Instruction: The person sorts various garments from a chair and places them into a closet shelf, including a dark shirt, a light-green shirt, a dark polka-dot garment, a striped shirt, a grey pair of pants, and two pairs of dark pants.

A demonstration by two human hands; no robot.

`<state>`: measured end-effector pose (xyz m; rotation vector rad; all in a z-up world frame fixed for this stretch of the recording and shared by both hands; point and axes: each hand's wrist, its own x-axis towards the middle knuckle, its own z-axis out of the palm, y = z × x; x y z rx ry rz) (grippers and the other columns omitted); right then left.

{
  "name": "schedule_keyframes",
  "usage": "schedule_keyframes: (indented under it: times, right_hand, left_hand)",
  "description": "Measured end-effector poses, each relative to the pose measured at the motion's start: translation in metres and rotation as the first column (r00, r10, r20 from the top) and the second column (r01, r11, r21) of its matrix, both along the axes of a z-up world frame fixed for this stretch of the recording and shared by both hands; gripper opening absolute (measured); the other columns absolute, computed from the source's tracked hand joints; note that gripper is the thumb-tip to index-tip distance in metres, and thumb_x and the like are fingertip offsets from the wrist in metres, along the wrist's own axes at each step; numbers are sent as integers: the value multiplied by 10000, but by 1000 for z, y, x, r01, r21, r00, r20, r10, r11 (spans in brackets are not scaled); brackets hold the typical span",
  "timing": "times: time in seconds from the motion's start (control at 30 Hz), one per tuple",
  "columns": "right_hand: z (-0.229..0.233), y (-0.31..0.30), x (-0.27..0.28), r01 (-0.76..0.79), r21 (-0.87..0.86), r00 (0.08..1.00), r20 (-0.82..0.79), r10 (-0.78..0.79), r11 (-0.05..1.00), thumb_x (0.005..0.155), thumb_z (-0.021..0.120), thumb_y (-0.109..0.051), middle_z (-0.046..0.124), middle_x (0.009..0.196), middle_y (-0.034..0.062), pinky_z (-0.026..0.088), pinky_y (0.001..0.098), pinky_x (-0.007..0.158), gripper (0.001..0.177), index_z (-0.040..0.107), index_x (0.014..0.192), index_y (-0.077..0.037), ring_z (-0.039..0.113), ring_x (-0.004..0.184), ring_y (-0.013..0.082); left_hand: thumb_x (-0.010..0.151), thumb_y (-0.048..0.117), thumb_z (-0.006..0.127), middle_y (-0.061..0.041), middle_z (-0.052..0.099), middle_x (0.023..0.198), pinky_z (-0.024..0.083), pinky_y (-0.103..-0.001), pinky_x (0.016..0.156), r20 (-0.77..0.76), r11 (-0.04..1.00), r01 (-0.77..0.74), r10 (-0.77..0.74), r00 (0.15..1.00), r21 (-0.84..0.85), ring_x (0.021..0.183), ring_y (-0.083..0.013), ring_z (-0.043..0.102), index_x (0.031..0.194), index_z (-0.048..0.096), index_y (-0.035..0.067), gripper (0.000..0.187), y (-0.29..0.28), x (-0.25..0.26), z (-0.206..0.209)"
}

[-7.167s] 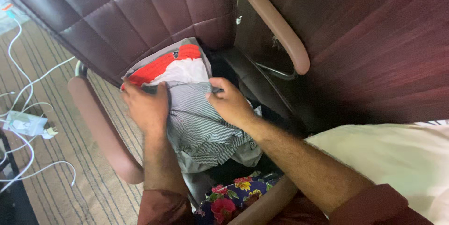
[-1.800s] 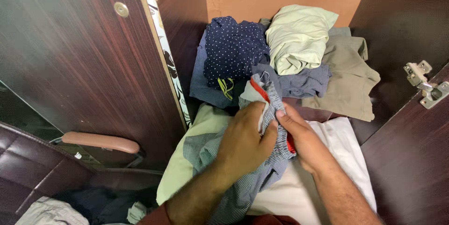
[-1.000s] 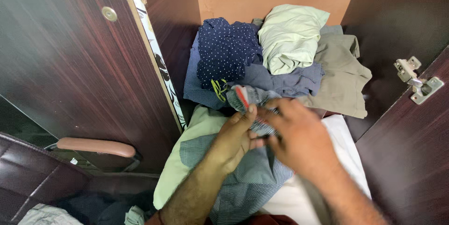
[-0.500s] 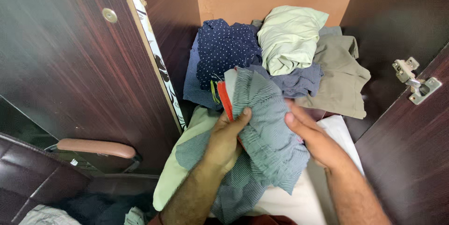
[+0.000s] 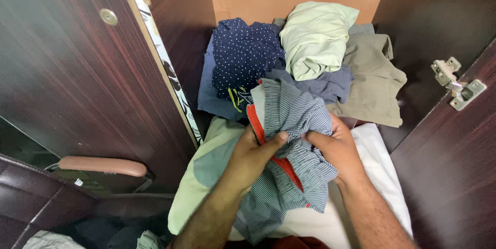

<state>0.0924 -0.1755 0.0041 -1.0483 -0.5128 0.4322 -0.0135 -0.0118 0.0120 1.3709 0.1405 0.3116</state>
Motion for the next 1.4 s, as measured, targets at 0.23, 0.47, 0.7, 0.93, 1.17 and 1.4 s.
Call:
schedule_keyframes:
  times: [0.23, 0.47, 0.7, 0.93, 1.17, 1.4]
  right_hand:
    - [36, -2, -26, 477, -160, 772, 547, -325, 864, 811, 597, 89, 742, 1160, 85, 545, 284, 914, 566, 608, 1369, -7, 704, 1031, 167]
    - [36, 17, -82, 602, -280, 391, 920, 30, 748, 620, 813, -89, 598, 1379, 248, 433, 398, 1031, 870, 514, 1431, 21, 556, 1269, 421]
    - [37, -11, -60, 235, -293, 704, 709, 46, 927, 826, 774, -86, 644, 1447, 152, 408, 375, 1135, 660, 539, 1440, -25, 578, 1365, 262]
    - [8, -11, -33, 523, -193, 640, 733, -232, 830, 874, 731, -84, 655, 1299, 126, 444, 339, 1068, 533, 588, 1385, -34, 603, 1212, 214]
    - [-30, -9, -9, 579, 161, 562, 631, -534, 799, 916, 846, -289, 506, 1427, 116, 454, 336, 1087, 673, 500, 1427, -19, 516, 1241, 202]
    - [-42, -10, -21, 92, -13, 944, 320, -83, 996, 999, 463, -585, 359, 1660, 138, 212, 399, 1237, 860, 277, 1623, -23, 320, 1539, 258]
  left_hand:
    - [912, 341, 705, -66, 544, 1374, 551, -317, 1003, 73, 961, -188, 176, 982, 203, 1261, -169, 575, 1525, 336, 19, 784, 1, -27, 4]
    - [887, 404, 722, -83, 630, 1342, 480, -349, 1027, 55, 991, -42, 49, 997, -128, 1239, -178, 585, 1490, 424, 5, 782, -12, -3, -18]
    - [873, 310, 675, -180, 668, 1302, 525, -435, 989, -101, 874, -112, 72, 992, -473, 1175, -297, 651, 1403, 529, -18, 640, 9, -9, -13]
    - [920, 238, 599, -243, 647, 1282, 593, -458, 926, -26, 809, -1, -17, 1000, -588, 1130, -332, 678, 1443, 440, -56, 622, 4, -8, -2]
    - [946, 256, 590, -285, 654, 1231, 617, -480, 864, 77, 700, 142, -124, 989, -700, 1040, -352, 706, 1405, 426, -135, 625, 13, -8, -21]
    - [897, 371, 611, -283, 671, 1180, 616, -471, 837, -130, 638, 6, -167, 977, -770, 988, -354, 723, 1359, 470, -109, 681, 13, 16, -37]
